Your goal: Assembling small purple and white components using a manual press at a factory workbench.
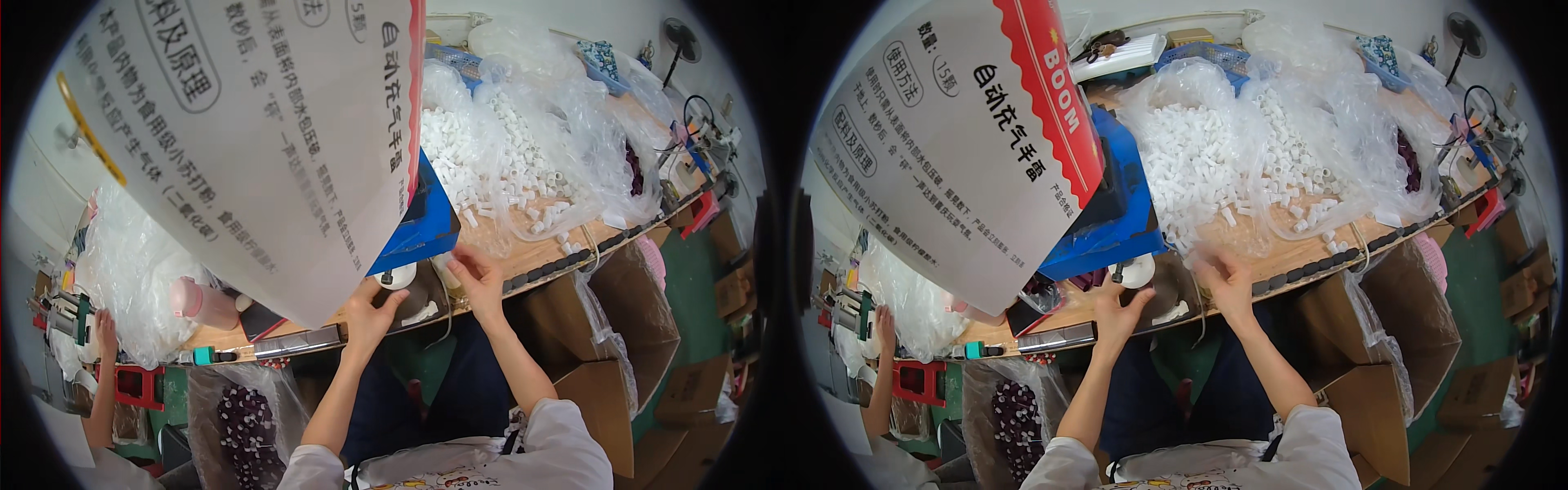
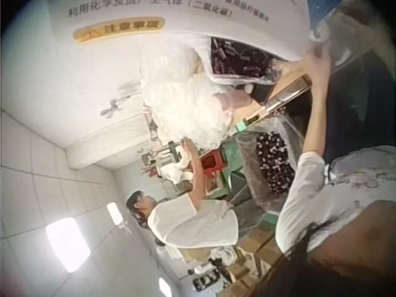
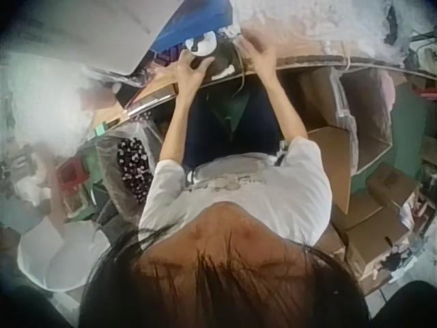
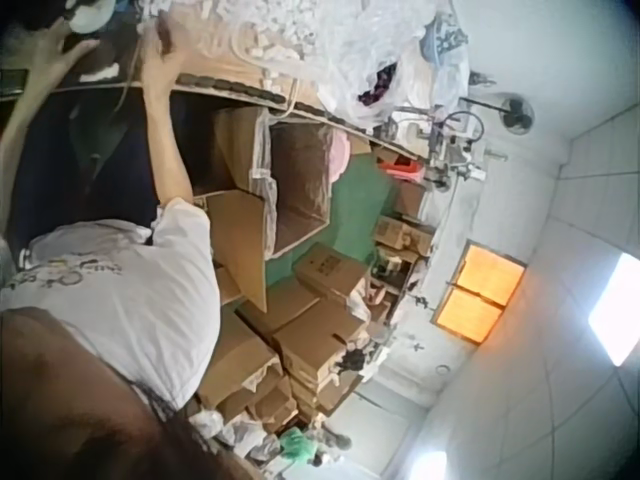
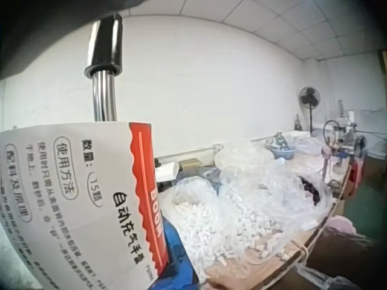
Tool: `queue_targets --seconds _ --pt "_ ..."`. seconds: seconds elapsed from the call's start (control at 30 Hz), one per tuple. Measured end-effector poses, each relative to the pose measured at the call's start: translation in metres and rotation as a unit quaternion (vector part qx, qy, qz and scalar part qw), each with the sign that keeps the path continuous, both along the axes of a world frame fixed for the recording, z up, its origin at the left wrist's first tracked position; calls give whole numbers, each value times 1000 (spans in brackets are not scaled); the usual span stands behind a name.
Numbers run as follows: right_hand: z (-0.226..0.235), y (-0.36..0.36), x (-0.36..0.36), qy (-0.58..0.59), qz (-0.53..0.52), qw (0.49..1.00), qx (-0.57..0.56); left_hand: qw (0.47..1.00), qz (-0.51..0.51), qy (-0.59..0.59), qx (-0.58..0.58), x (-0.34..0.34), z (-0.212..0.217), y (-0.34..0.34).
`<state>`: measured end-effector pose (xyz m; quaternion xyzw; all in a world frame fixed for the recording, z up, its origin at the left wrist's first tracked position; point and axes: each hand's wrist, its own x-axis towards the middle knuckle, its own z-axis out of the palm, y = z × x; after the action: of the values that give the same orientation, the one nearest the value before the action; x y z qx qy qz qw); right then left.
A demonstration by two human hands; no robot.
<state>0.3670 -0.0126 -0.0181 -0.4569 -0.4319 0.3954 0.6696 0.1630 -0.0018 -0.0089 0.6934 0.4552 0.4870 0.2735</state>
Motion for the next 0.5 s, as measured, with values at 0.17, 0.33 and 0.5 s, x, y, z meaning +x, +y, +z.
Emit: queue_targets --seconds 0.17,0.33,0.5 --pt "-5 1 8 -23 41 999 10 960 8 -261 -102 -22 4 19" --pt "-4 11 24 -29 -16 999 30 988 -15 80 -131 -11 10 8" --pt "-6 41 78 -336 -149 929 41 975 120 -183 -26 -10 -4 8"
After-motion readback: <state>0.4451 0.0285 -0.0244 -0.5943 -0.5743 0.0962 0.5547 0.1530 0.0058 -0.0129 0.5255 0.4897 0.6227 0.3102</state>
